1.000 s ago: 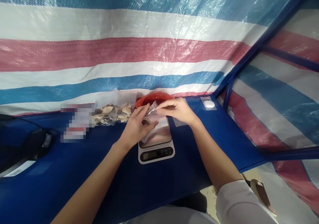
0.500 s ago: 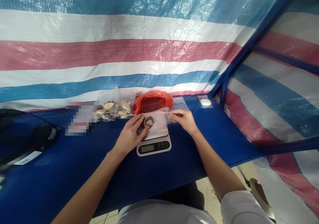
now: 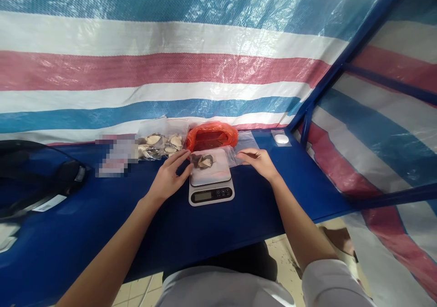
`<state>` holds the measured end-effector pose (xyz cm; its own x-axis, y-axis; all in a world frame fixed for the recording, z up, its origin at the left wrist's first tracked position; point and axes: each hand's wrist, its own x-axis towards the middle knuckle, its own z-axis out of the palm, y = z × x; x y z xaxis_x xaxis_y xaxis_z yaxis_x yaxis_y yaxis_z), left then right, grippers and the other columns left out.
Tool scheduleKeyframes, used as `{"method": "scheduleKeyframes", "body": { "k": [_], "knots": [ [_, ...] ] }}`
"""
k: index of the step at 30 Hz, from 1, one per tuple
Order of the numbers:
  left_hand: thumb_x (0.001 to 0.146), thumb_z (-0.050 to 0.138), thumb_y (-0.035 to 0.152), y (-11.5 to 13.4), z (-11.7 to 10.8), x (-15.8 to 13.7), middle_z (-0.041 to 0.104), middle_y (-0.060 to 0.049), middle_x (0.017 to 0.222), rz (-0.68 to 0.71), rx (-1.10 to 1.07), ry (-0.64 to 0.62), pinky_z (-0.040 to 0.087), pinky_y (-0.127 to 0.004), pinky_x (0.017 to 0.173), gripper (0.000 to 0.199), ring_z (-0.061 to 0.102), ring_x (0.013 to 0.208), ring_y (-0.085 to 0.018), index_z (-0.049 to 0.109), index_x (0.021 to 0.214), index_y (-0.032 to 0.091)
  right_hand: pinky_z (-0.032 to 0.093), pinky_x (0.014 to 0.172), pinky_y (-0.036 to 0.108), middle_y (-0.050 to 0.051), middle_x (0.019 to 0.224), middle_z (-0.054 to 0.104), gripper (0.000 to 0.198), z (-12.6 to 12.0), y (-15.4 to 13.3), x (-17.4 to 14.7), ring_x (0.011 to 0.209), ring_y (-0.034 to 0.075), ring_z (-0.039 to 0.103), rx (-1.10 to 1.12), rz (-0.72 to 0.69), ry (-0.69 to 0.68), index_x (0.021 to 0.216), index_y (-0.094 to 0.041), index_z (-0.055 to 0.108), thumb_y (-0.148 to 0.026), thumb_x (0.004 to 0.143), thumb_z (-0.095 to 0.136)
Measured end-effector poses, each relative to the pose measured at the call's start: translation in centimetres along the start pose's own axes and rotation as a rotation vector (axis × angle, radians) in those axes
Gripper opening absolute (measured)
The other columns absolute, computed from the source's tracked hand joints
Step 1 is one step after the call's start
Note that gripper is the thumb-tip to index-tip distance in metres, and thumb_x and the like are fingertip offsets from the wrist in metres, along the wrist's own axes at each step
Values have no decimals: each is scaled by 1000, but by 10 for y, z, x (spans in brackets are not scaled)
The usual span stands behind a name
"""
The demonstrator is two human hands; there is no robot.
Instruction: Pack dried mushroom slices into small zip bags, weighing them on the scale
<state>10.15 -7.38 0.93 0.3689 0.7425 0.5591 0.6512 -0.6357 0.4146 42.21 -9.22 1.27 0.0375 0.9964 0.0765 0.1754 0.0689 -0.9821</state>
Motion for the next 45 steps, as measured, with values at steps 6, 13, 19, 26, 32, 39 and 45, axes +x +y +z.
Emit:
{"method": "scheduleKeyframes", "body": {
  "k": [6,13,19,26,32,39,45],
  "knots": [
    [100,49,44,-16,-8,-22,71,-15,128,-41,130,18,53,-43,107,45,67,119,-28,68,128,15,59,97,44,3,122,76,24,-14,-2,-16,116,28,70,-657,-215,46,109,-29,77,-40,94,62],
    [100,40,47,-21,-3,-33,54,-19,150,-92,325,-219,38,-57,118,58,48,142,-37,61,139,11,35,123,54,6,155,51,43,-2,22,-23,149,31,41,-1117,-326,-123,139,-27,63,-43,102,50],
    [100,35,48,-17,-3,-36,43,-16,159,-135,413,-306,31,-57,122,61,39,149,-35,56,146,12,28,125,55,7,162,41,51,1,30,-24,153,30,34,-1188,-280,-155,150,-26,52,-45,105,40],
    [100,35,48,-15,-4,-34,42,-15,160,-161,426,-339,30,-54,124,63,38,150,-35,55,148,13,26,126,54,7,163,38,52,2,26,-24,154,29,31,-1199,-251,-168,152,-25,50,-45,105,39],
    [100,34,48,-12,-5,-33,42,-13,160,-180,423,-344,29,-54,124,63,38,150,-34,54,148,14,24,127,53,6,164,37,53,2,25,-25,154,29,30,-1193,-234,-188,153,-24,48,-45,105,38],
    [99,35,48,-13,-4,-33,43,-13,160,-179,405,-325,30,-56,123,62,39,149,-35,55,147,15,25,126,54,6,163,38,52,1,27,-24,154,28,31,-1173,-244,-170,152,-26,49,-46,105,38],
    [98,38,50,-16,-1,-35,46,-14,158,-171,363,-287,31,-58,122,61,41,148,-36,57,145,17,26,126,55,5,162,40,51,1,29,-24,153,29,33,-1159,-256,-157,151,-28,50,-46,105,38]
  ]
}}
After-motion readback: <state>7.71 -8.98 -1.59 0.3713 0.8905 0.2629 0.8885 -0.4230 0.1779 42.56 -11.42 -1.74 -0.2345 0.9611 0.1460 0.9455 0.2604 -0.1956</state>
